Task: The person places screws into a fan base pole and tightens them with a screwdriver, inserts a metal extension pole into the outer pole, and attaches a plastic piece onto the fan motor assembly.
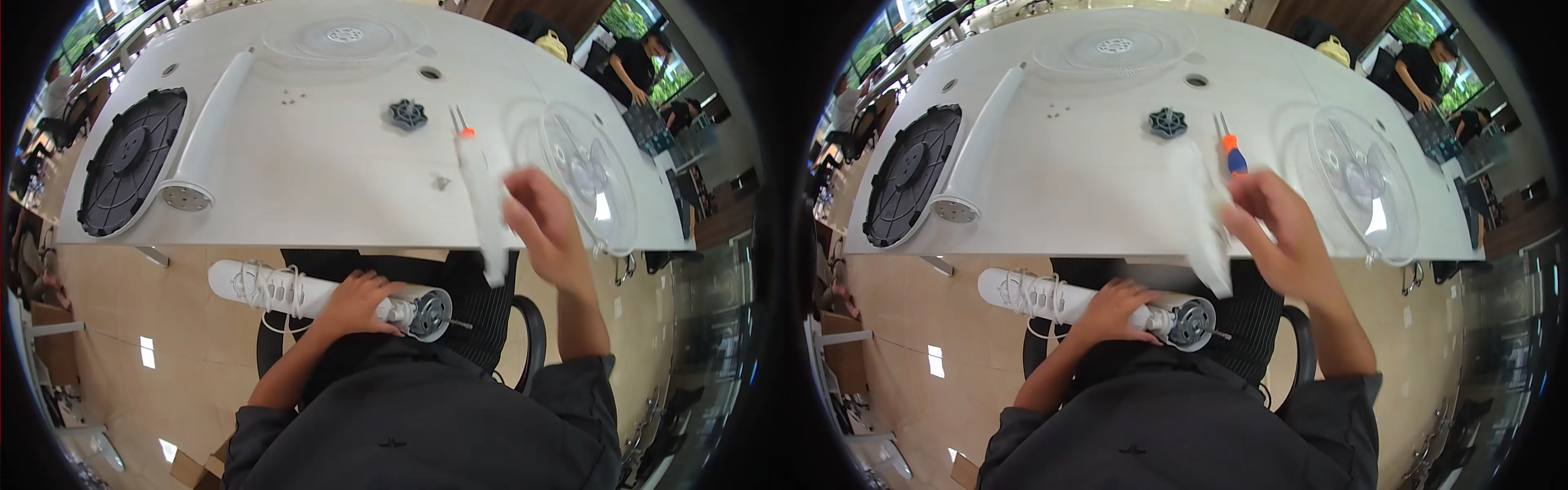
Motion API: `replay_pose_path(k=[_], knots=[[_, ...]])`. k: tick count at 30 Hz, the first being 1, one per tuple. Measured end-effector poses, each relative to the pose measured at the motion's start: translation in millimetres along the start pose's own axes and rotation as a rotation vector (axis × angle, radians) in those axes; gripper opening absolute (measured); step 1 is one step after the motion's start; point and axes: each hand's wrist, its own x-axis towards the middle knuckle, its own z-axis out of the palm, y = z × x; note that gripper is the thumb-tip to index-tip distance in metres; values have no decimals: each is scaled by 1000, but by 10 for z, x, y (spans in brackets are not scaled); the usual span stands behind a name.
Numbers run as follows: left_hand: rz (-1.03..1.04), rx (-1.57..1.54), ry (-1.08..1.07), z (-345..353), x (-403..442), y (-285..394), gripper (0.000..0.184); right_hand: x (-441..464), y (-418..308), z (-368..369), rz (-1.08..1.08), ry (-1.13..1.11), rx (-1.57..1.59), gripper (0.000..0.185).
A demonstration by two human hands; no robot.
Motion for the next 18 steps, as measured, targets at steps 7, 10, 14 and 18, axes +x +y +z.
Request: replay_pose_path(k=[7, 10, 14, 18], knots=[[85, -134, -31, 83, 142, 241, 95, -1760, 704, 14, 458, 120, 268, 17], [136, -92, -113, 167, 173, 345, 93, -2231, 1188, 188, 620, 261, 325, 18], [150, -12, -65, 299, 110, 316, 87, -2395, 1421, 423, 731, 317, 346, 20], [143, -5, -1, 281, 116, 322, 86, -2182, 1478, 636, 710, 364, 373, 21]])
